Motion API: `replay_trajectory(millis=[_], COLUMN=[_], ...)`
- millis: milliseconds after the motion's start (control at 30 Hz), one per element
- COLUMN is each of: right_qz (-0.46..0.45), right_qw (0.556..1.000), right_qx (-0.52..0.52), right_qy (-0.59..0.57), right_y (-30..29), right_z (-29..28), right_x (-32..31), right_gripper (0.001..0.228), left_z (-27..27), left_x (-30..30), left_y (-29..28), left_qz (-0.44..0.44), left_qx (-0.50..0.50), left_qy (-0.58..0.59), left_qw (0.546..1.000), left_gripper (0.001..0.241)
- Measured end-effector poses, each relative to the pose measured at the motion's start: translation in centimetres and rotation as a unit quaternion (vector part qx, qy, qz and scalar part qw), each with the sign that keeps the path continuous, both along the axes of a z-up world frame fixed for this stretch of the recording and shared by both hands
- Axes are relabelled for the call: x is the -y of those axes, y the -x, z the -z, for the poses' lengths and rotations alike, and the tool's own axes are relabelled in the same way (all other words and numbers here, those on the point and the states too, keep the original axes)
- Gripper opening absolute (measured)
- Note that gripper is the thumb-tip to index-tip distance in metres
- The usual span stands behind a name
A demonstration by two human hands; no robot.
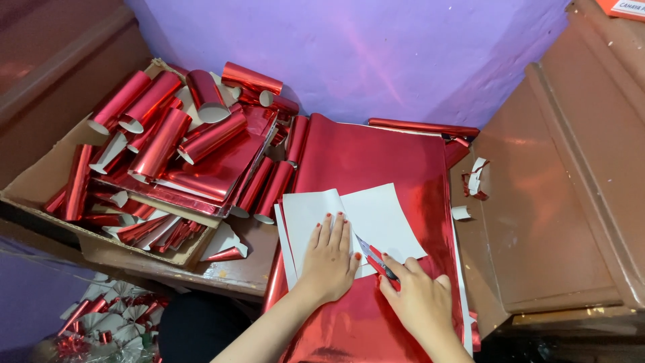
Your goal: The person uses a utility knife to cut a sheet of red metallic wrapping paper on a table. They then roll the cut pieces into tubes and place them into a cardboard box. The person also cuts a white paper template and folds the red paper.
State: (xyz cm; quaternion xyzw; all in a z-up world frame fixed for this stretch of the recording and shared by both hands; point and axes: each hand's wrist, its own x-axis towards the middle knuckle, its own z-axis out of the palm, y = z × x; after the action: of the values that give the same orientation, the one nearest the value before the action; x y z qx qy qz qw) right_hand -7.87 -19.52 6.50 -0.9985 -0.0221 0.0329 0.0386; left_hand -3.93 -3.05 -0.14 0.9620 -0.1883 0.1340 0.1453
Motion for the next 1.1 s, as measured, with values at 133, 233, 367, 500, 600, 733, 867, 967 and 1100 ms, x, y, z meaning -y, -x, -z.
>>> replay_trajectory(millis=[133, 233, 367, 500, 600, 733, 867, 967, 1100], right_qz=[0.014, 0.009, 0.004, -0.011, 0.003, 0.000, 0.023, 0.017, 0.034], right_qw=[1.000, 1.000, 0.999, 0.996, 0.999, 1.000, 0.994, 0.992, 0.991], right_qx=[-0.004, 0.020, 0.042, 0.082, 0.045, 0.009, -0.102, -0.120, -0.087], right_qy=[0.007, 0.004, 0.006, 0.020, 0.011, 0.019, 0.021, -0.019, -0.096], right_y=[-0.5, -0.7, -0.9, -1.3, -0.5, 1.8, 2.9, 3.1, 3.0], right_z=[0.0, 0.2, 0.4, 0.9, 0.0, -0.2, 0.4, 2.1, 2.7], right_x=[-0.4, -0.5, -0.7, -0.9, -1.0, -0.4, 0.1, 0.7, 1.0], right_gripper=[0.041, 0.040, 0.040, 0.039, 0.038, 0.040, 0.045, 0.048, 0.043], left_z=[-0.1, -0.1, 0.0, 0.1, 0.4, -1.4, -3.5, -3.1, -1.5], left_x=[0.0, 0.0, 0.0, 0.0, -0.3, -0.6, -0.3, 0.2, 0.5], left_y=[0.1, 0.1, 0.1, 0.1, 0.4, 1.7, 2.6, 2.6, 2.3], left_qz=[-0.001, -0.003, 0.000, 0.000, 0.029, 0.080, 0.085, 0.050, 0.011], left_qx=[0.018, 0.004, 0.012, 0.020, 0.000, -0.091, -0.078, 0.002, 0.001], left_qy=[0.013, 0.003, 0.014, 0.010, 0.007, 0.020, 0.076, 0.106, 0.112], left_qw=[1.000, 1.000, 1.000, 1.000, 1.000, 0.992, 0.990, 0.993, 0.994], left_gripper=[0.060, 0.060, 0.061, 0.061, 0.062, 0.062, 0.042, 0.024, 0.047])
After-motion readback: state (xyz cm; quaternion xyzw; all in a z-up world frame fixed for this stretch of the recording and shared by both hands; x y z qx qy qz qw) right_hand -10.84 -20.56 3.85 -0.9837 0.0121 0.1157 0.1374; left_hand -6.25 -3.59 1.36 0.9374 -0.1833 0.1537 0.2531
